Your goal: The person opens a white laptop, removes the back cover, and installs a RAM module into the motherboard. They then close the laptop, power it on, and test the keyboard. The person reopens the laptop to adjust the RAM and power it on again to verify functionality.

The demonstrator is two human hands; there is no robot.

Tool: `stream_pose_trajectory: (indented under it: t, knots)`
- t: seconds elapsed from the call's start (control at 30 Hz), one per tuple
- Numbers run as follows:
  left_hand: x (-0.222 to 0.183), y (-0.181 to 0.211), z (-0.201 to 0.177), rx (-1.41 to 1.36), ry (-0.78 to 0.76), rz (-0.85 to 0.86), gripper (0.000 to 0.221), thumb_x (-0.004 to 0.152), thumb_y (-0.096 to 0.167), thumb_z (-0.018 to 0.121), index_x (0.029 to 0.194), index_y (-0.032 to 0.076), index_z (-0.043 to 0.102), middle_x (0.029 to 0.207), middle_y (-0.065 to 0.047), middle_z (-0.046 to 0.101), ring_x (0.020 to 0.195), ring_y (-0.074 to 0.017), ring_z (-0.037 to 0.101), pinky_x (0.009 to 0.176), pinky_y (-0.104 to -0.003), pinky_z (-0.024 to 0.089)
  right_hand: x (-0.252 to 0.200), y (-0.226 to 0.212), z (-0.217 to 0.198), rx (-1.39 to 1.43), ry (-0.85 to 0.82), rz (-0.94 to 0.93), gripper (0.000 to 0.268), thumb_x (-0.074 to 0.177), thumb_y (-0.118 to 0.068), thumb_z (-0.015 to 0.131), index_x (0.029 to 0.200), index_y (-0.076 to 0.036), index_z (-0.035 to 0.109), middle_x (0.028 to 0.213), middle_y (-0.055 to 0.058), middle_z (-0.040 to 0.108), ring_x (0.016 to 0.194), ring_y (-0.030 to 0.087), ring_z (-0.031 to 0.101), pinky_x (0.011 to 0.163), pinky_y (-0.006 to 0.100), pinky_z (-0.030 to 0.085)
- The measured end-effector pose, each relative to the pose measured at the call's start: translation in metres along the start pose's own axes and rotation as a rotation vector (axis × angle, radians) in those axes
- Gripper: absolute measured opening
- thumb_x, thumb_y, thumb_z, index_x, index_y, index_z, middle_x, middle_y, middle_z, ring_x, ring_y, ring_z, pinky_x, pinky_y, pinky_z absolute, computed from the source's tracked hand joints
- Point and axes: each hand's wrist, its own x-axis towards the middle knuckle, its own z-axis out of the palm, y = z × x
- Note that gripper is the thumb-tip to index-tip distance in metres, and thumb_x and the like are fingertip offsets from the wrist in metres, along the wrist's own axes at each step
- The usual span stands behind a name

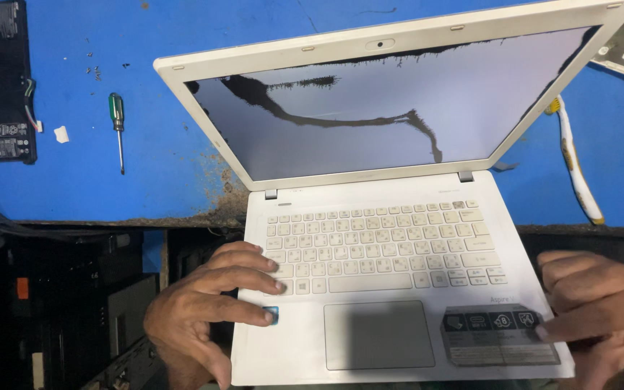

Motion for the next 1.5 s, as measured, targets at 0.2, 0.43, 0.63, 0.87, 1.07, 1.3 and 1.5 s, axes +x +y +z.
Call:
stream_pose_trajectory:
  t: [0.2,0.43,0.63,0.87,1.07,1.3,1.5]
  knots:
    - [-0.005,0.003,0.001,0.046,0.012,0.001,0.075,0.064,0.062,0.083,0.118,0.01,0.078,0.137,-0.019,0.069,0.139,-0.039,0.059,0.119,-0.065,0.041,0.026,-0.016,0.006,0.065,-0.033,-0.017,0.032,0.086,-0.04,0.082,0.083,-0.009,0.076,0.055,-0.003,0.053,0.047,0.009,0.048,0.048,0.033,0.043]
    - [-0.009,-0.002,0.005,0.046,0.063,0.097,0.07,0.071,0.062,0.081,0.118,0.01,0.077,0.133,-0.019,0.071,0.136,-0.0378,0.06,0.115,-0.062,0.045,0.032,-0.012,0.006,0.013,-0.088,-0.085,0.047,0.078,-0.052,0.087,0.086,-0.008,0.072,0.06,-0.002,0.055,0.049,0.009,0.047,0.047,0.03,0.036]
    - [-0.016,-0.002,0.014,0.025,0.201,0.11,0.064,0.08,0.064,0.072,0.11,0.009,0.075,0.125,-0.017,0.073,0.127,-0.0371,0.066,0.108,-0.058,0.055,-0.001,-0.008,0.005,-0.071,-0.093,-0.128,0.04,0.083,-0.049,0.082,0.093,-0.012,0.068,0.065,-0.005,0.045,0.052,0.008,0.042,0.049,0.03,0.039]
    - [-0.009,0.002,0.015,0.024,0.373,0.202,0.056,0.092,0.063,0.063,0.095,0.009,0.077,0.106,-0.017,0.077,0.111,-0.0333,0.072,0.1,-0.053,0.057,-0.02,0.001,0.019,-0.216,0.27,-0.215,0.023,0.089,-0.038,0.077,0.096,-0.021,0.065,0.068,-0.009,0.047,0.058,0.006,0.043,0.057,0.029,0.039]
    - [-0.002,0.006,0.002,0.074,0.459,0.209,0.06,0.094,0.064,0.063,0.097,0.005,0.075,0.106,-0.02,0.075,0.108,-0.0343,0.072,0.095,-0.049,0.058,-0.032,0.003,0.003,-0.287,0.35,-0.21,0.016,0.097,-0.032,0.068,0.104,-0.019,0.062,0.074,-0.007,0.051,0.062,0.007,0.046,0.059,0.027,0.044]
    - [0.01,0.002,-0.015,0.141,0.521,0.19,0.069,0.097,0.068,0.062,0.115,0.002,0.071,0.118,-0.023,0.07,0.115,-0.0333,0.069,0.102,-0.047,0.058,-0.055,0.029,-0.048,-0.207,0.413,0.011,0.018,0.101,-0.027,0.061,0.115,-0.016,0.063,0.084,0.0,0.054,0.066,0.012,0.052,0.061,0.026,0.05]
    - [0.02,-0.008,-0.023,0.018,0.551,0.184,0.07,0.096,0.063,0.068,0.128,0.001,0.067,0.13,-0.022,0.066,0.117,-0.0287,0.068,0.102,-0.042,0.058,-0.058,0.072,-0.069,0.015,0.648,-0.039,0.017,0.111,-0.021,0.057,0.113,-0.008,0.068,0.081,0.004,0.047,0.062,0.013,0.047,0.06,0.027,0.044]
